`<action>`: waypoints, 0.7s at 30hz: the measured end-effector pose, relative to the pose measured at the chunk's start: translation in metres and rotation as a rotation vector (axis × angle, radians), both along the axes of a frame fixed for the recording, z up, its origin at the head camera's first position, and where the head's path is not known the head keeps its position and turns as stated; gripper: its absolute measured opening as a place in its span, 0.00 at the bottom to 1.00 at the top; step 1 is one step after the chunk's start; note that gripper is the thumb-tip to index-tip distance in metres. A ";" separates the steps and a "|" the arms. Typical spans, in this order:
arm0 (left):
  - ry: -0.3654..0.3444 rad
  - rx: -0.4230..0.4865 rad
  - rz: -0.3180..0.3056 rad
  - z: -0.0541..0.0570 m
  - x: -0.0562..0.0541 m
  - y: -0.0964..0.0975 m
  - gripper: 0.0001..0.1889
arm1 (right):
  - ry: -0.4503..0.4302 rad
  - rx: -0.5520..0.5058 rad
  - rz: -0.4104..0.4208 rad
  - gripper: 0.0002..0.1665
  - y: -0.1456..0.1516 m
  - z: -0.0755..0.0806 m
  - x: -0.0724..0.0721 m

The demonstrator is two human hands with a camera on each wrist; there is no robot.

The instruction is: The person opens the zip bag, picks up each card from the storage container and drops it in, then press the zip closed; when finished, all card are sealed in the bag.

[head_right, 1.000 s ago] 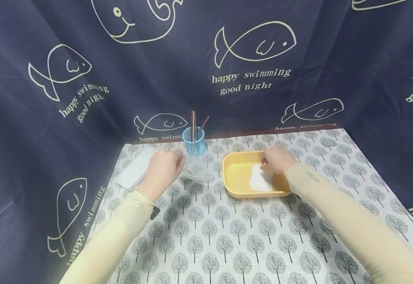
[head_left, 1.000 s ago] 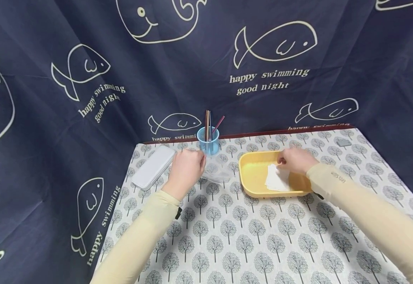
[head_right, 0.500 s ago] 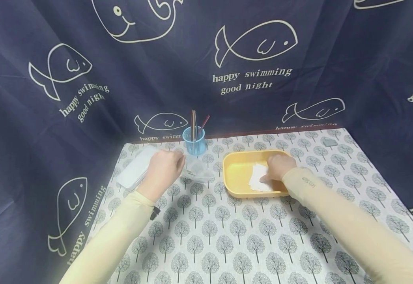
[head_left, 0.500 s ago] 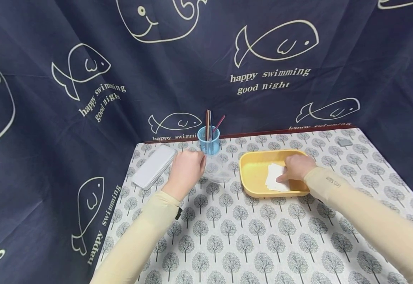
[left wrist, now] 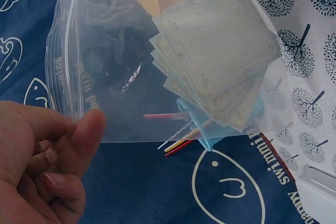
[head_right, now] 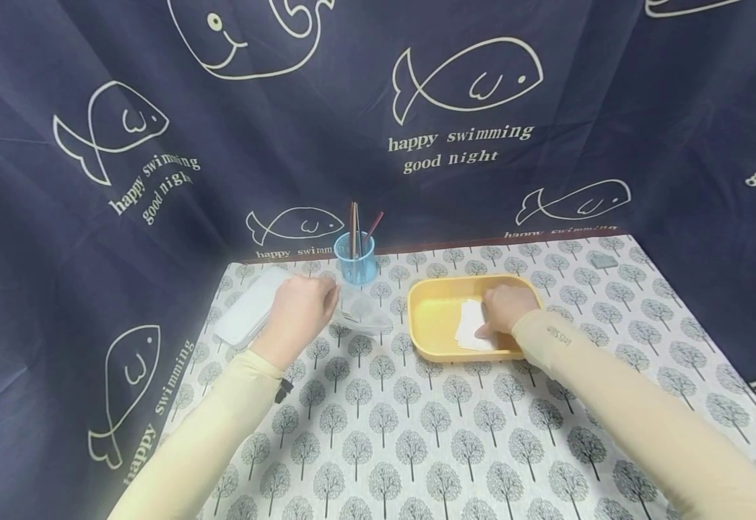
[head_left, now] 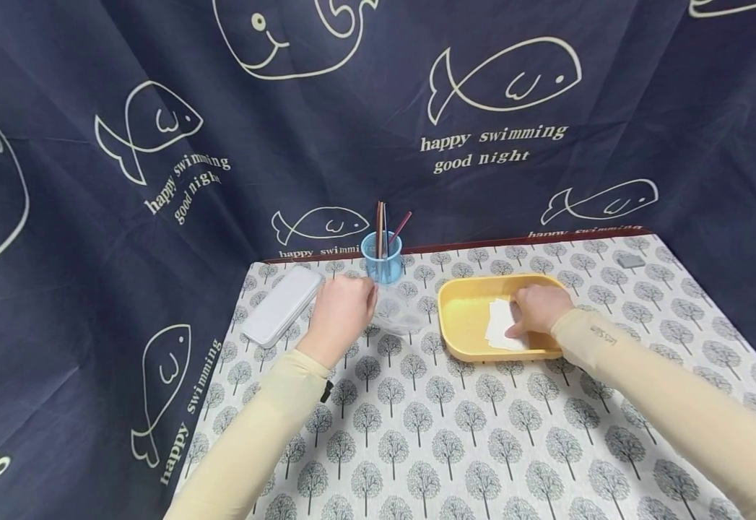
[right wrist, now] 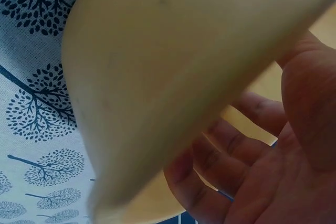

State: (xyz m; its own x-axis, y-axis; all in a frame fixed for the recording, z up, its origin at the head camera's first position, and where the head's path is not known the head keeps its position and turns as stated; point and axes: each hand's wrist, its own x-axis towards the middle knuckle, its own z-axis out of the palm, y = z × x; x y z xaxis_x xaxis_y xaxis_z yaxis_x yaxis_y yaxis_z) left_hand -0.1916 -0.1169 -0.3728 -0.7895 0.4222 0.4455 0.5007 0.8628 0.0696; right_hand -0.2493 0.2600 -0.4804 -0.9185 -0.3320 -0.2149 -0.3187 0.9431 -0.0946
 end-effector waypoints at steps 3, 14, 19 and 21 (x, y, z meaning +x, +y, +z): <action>0.008 0.005 -0.003 0.000 0.000 0.001 0.11 | 0.007 0.015 -0.006 0.51 0.000 -0.001 0.001; 0.014 0.004 0.002 0.000 0.000 0.001 0.11 | 0.072 -0.081 0.011 0.18 0.002 0.011 0.004; 0.007 0.004 -0.001 0.000 0.001 0.001 0.11 | 0.054 -0.186 0.005 0.11 0.007 0.022 0.004; 0.003 0.006 -0.003 0.000 0.001 0.001 0.11 | 0.026 -0.221 0.005 0.10 0.009 0.027 0.004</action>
